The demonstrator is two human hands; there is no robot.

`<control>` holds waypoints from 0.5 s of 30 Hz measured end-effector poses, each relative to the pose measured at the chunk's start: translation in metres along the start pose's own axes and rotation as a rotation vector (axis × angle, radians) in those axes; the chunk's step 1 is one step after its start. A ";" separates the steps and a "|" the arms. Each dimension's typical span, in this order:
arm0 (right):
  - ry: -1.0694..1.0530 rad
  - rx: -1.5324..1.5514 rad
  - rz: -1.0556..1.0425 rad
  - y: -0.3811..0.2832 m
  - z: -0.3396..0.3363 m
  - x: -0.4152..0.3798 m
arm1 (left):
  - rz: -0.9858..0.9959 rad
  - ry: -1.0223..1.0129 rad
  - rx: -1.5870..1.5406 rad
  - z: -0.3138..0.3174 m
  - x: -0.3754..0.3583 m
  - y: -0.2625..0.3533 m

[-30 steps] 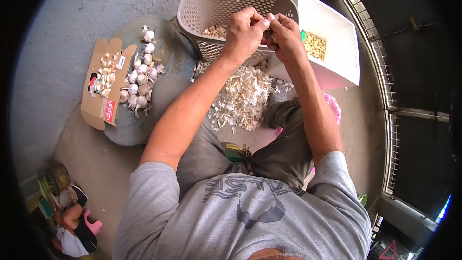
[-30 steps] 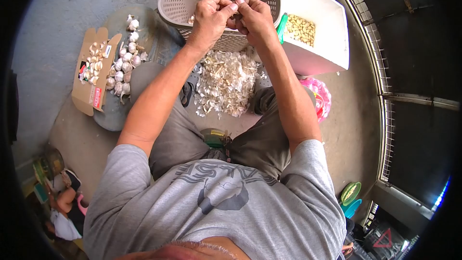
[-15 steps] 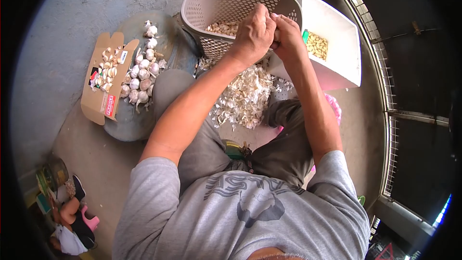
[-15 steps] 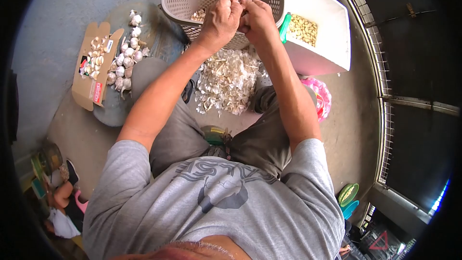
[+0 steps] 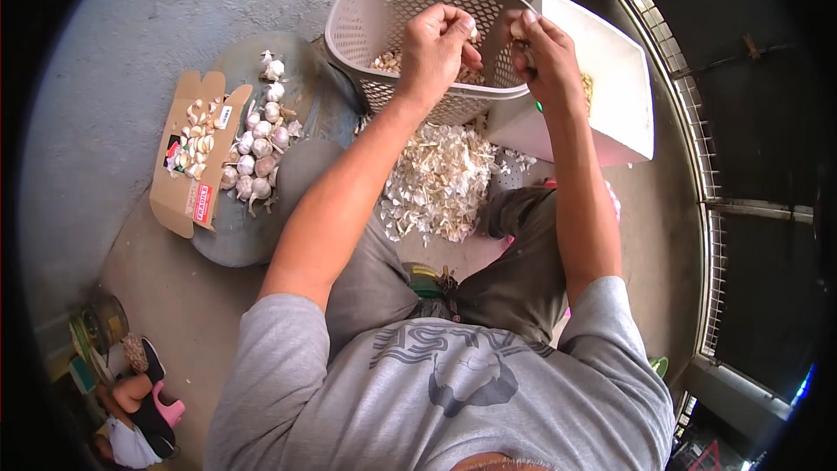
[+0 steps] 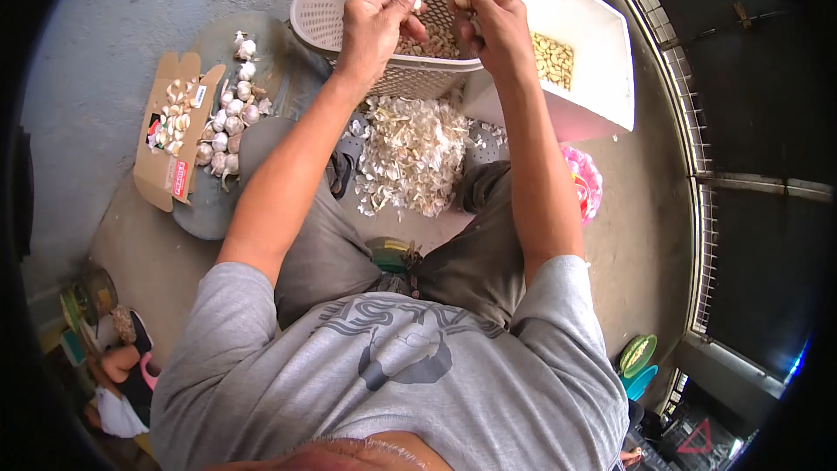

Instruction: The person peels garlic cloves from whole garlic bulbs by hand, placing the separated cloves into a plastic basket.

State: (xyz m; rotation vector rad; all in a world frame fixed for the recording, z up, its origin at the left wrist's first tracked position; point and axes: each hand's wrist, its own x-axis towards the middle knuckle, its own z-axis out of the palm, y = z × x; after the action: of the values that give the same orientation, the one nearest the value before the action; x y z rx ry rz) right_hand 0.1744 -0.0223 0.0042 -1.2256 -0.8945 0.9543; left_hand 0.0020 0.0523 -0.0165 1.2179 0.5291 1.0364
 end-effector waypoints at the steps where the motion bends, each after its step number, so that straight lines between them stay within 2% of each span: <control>1: 0.090 -0.138 -0.049 0.008 0.001 0.006 | 0.016 0.008 0.037 0.000 0.004 -0.003; 3: 0.266 -0.413 -0.157 0.018 0.004 0.014 | 0.011 0.017 0.036 0.000 0.009 -0.010; 4: 0.227 -0.334 -0.031 0.017 0.001 0.014 | 0.007 0.007 0.039 -0.002 0.011 -0.012; 5: 0.170 -0.240 -0.006 0.017 -0.002 0.012 | 0.000 0.001 0.044 -0.004 0.011 -0.015; 7: 0.048 -0.056 0.048 0.011 -0.002 0.003 | 0.048 0.010 0.220 -0.007 0.013 -0.015; 8: 0.100 0.102 0.130 0.012 0.003 0.002 | 0.089 0.008 0.318 -0.008 0.014 -0.016; 9: 0.054 0.232 0.143 0.016 0.008 0.001 | 0.129 0.002 0.414 -0.008 0.014 -0.016; 11: -0.029 0.491 0.165 0.028 0.010 -0.003 | 0.349 0.053 0.586 -0.005 0.013 -0.017; 12: -0.140 0.550 0.152 0.031 0.009 -0.002 | 0.438 0.090 0.657 -0.002 0.015 -0.019; 13: -0.132 0.579 0.142 0.035 0.008 -0.001 | 0.527 0.128 0.729 -0.001 0.017 -0.020; 14: -0.127 0.608 0.133 0.040 0.010 0.001 | 0.387 0.030 0.716 0.000 0.014 -0.022; 15: -0.123 0.637 0.125 0.039 0.014 0.001 | 0.371 -0.028 0.702 0.003 0.008 -0.019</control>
State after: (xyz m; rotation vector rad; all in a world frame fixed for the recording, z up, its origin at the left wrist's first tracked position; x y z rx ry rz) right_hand 0.1579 -0.0128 -0.0330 -0.6846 -0.5407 1.3009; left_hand 0.0153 0.0581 -0.0315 2.0040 0.6905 1.1813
